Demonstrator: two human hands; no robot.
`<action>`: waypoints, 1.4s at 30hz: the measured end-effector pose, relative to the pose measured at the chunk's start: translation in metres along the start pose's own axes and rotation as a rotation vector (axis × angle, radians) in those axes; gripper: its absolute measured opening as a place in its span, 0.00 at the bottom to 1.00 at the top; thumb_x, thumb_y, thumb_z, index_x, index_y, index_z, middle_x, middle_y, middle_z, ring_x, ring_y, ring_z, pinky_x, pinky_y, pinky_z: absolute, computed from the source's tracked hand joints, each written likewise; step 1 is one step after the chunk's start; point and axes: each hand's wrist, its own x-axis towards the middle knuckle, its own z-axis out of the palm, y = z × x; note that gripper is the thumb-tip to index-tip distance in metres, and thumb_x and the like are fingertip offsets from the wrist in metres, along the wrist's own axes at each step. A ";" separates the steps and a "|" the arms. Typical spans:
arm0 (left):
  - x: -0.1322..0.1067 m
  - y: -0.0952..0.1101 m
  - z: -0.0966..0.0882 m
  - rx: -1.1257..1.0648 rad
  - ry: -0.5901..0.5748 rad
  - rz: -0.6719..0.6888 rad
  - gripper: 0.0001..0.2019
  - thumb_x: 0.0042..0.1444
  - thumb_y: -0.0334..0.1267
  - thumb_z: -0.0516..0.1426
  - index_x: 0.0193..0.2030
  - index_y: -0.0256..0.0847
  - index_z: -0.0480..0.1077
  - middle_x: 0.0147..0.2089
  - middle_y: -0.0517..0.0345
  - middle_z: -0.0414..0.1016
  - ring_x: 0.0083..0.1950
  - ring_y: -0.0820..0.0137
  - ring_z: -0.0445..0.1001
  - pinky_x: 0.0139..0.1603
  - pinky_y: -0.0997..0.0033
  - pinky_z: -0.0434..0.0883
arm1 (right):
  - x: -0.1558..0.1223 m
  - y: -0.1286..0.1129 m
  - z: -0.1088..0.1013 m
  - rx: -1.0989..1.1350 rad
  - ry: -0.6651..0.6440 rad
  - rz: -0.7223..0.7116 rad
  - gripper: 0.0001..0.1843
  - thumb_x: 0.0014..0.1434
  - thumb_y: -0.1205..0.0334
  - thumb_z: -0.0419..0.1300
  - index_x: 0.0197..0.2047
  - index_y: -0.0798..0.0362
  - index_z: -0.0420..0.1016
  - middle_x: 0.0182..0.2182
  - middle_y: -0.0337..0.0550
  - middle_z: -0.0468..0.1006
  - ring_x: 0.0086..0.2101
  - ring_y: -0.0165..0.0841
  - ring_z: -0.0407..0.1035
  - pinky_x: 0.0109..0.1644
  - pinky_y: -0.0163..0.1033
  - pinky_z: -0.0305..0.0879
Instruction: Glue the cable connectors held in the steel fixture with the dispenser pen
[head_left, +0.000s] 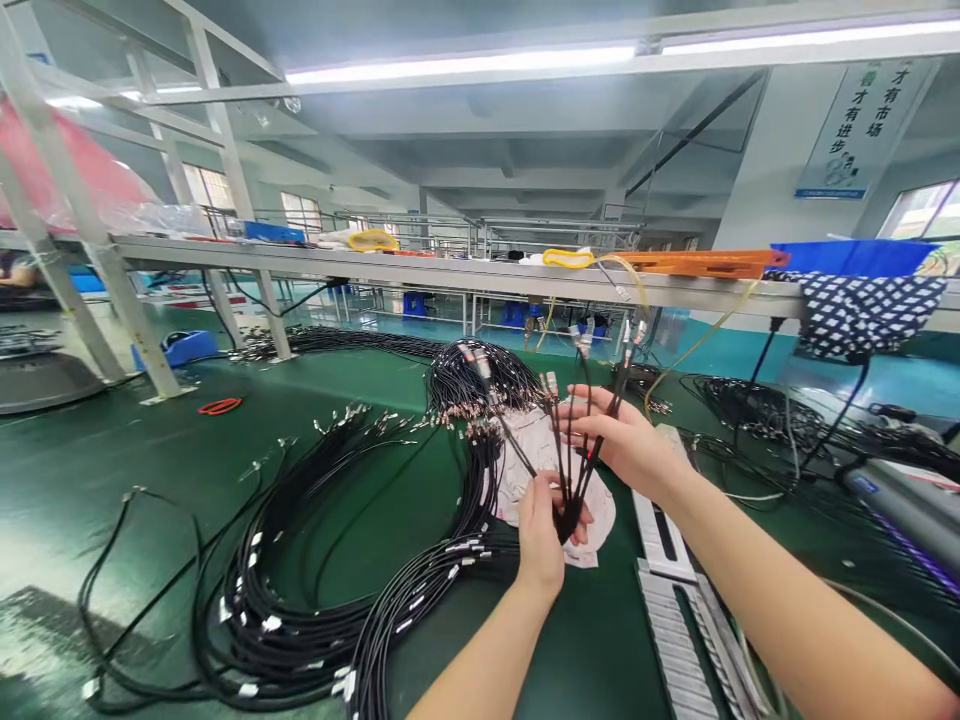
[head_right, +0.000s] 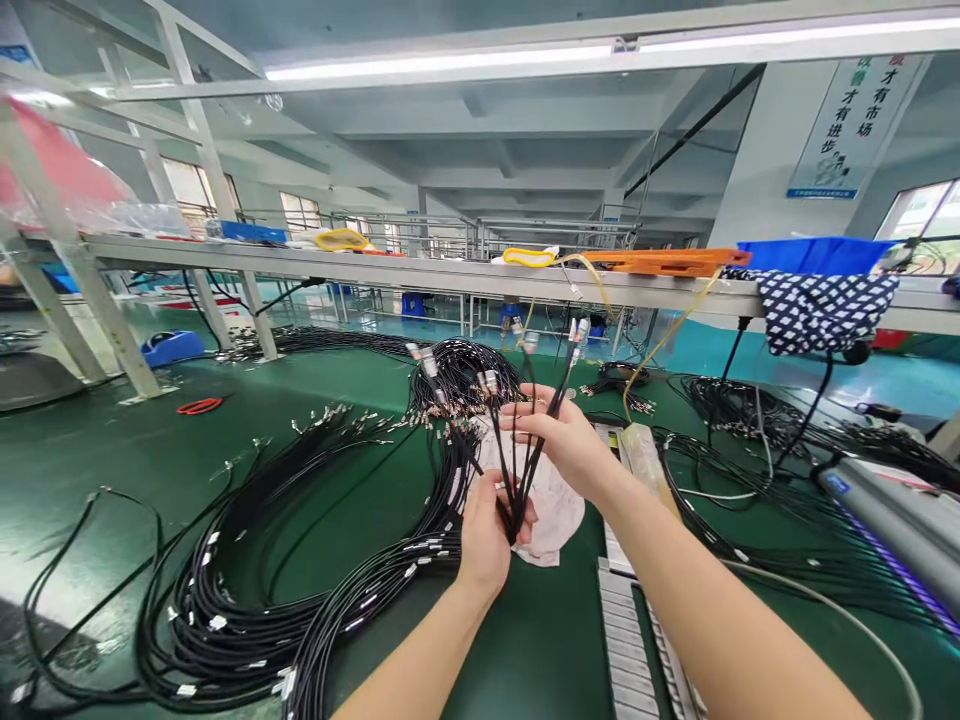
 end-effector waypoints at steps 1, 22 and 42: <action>0.001 -0.001 0.000 0.005 -0.024 -0.016 0.24 0.56 0.61 0.48 0.36 0.39 0.62 0.18 0.61 0.70 0.13 0.77 0.62 0.14 0.79 0.56 | -0.003 -0.003 0.002 0.079 -0.056 0.014 0.27 0.45 0.60 0.62 0.50 0.50 0.65 0.43 0.46 0.77 0.42 0.37 0.72 0.44 0.44 0.67; -0.003 -0.013 -0.003 0.209 -0.249 -0.098 0.27 0.50 0.65 0.52 0.28 0.38 0.64 0.15 0.63 0.65 0.13 0.80 0.57 0.13 0.80 0.52 | 0.000 -0.022 0.010 0.267 0.200 -0.125 0.14 0.41 0.57 0.68 0.30 0.54 0.73 0.19 0.30 0.63 0.18 0.21 0.53 0.29 0.36 0.57; 0.002 0.003 -0.005 0.303 -0.231 0.039 0.22 0.53 0.57 0.55 0.30 0.35 0.70 0.29 0.54 0.75 0.31 0.71 0.72 0.34 0.73 0.68 | -0.020 -0.008 -0.015 -0.307 -0.058 -0.108 0.15 0.47 0.52 0.62 0.33 0.56 0.75 0.23 0.39 0.71 0.27 0.31 0.65 0.34 0.40 0.61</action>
